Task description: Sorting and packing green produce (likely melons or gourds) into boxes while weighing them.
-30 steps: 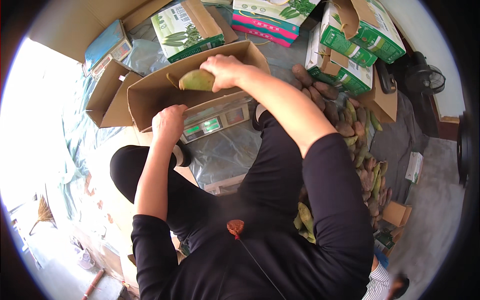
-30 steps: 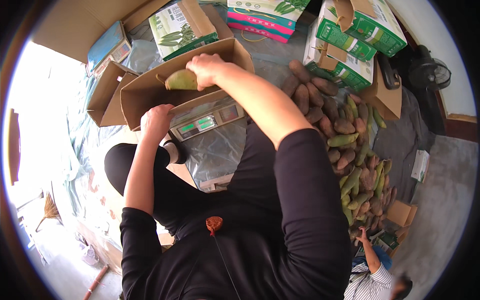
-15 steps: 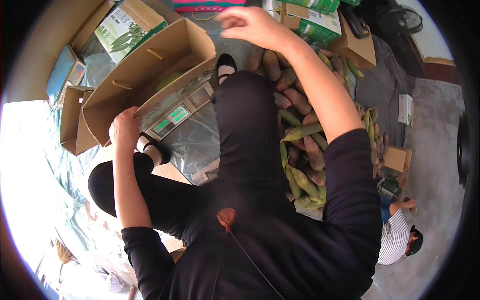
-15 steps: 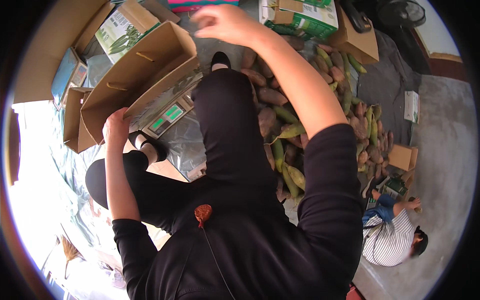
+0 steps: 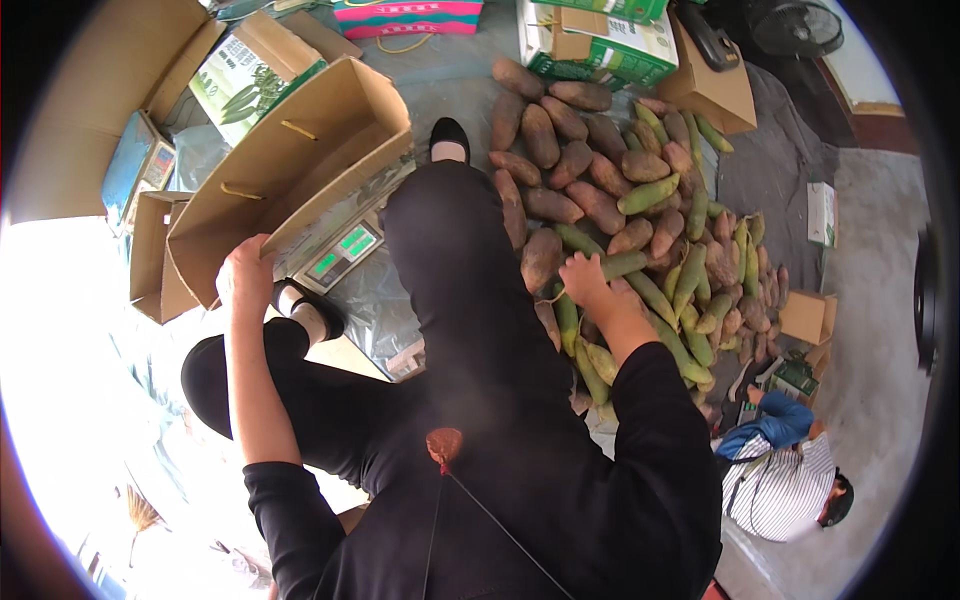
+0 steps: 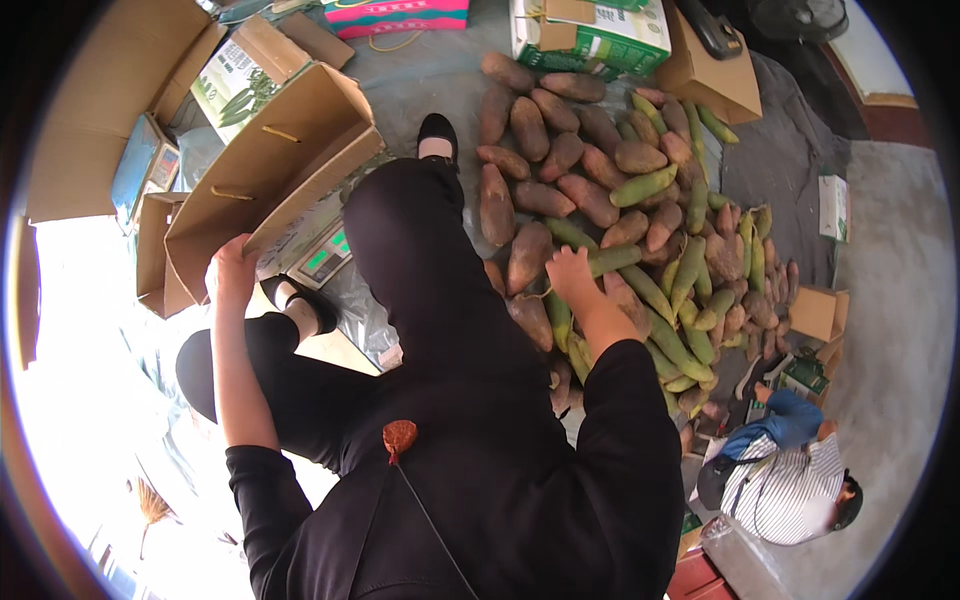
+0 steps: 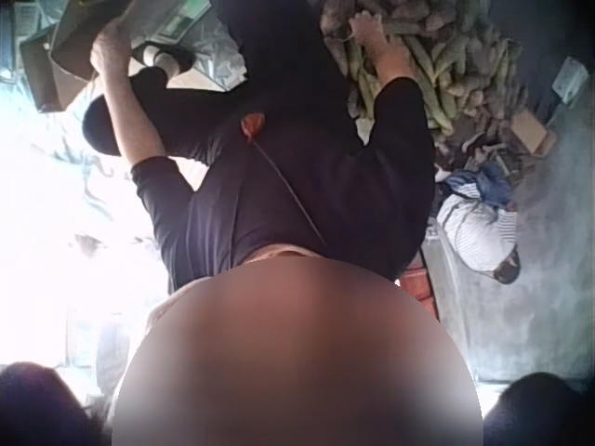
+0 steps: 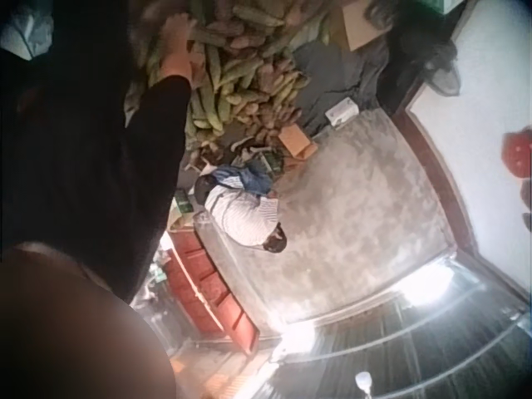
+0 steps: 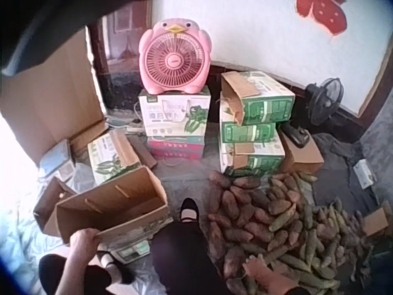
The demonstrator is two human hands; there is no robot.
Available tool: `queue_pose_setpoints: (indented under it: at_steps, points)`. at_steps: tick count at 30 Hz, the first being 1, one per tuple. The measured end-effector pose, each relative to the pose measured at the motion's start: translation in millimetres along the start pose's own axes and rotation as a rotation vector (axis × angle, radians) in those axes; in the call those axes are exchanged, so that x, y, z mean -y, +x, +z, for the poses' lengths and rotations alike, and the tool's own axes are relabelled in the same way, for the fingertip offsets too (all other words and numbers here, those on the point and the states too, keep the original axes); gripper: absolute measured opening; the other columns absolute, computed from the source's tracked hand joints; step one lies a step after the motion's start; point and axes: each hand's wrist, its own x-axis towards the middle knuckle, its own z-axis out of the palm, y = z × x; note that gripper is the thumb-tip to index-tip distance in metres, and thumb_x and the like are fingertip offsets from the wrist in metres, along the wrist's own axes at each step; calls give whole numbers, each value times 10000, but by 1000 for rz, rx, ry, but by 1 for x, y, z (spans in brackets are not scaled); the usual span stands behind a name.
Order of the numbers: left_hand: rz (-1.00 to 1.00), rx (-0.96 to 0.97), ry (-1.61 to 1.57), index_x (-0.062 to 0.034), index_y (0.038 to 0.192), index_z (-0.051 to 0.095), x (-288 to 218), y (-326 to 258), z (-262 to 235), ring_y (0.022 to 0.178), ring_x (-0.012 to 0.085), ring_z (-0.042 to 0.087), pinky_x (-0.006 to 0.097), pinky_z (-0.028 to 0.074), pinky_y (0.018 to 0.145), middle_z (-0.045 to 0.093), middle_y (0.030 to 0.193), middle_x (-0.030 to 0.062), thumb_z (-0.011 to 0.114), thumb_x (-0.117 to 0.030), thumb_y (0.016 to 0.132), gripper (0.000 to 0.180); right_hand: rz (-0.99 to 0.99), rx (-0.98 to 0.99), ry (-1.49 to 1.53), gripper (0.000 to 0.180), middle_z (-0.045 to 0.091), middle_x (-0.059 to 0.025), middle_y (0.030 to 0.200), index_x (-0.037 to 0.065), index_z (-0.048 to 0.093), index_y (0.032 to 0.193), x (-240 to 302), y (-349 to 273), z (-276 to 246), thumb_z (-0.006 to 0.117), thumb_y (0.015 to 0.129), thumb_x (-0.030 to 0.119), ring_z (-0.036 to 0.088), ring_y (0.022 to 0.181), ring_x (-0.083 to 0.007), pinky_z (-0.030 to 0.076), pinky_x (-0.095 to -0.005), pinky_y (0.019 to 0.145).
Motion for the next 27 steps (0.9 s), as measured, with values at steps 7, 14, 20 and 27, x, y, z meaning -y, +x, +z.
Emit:
queue_pose_setpoints:
  at_steps: [7, 14, 20, 27]
  points:
    - [-44, 36, -32, -162, 993, 671, -9, 3, -3, 889, 309, 621, 394, 486, 783, 658, 931, 105, 588, -163, 798, 212, -58, -16, -74, 208, 636, 29, 882, 177, 692, 802, 6, -1, 40, 486, 827, 194, 524, 995, -172, 315, -510, 884]
    - [-13, 2, -48, -151, 986, 675, 1, 0, 1, 892, 298, 623, 387, 489, 787, 659, 927, 102, 570, -101, 781, 236, 55, -220, 78, 109, 632, 4, 840, 181, 682, 778, -20, -17, 2, 589, 762, 235, 533, 977, -196, 380, -471, 811]
    - [32, -10, -26, -143, 969, 674, 4, -1, 2, 891, 288, 630, 391, 494, 774, 661, 918, 92, 561, -81, 779, 230, 445, -513, 402, 92, 638, -66, 809, 109, 662, 808, -86, -35, -41, 626, 750, 171, 585, 844, -249, 451, -418, 737]
    - [45, -7, -29, -152, 960, 675, 7, 1, 4, 871, 291, 641, 391, 503, 757, 663, 886, 90, 542, -48, 768, 256, 499, -679, 930, 106, 611, -87, 754, 21, 626, 844, -149, -64, -70, 603, 831, 124, 581, 722, -180, 452, -297, 629]
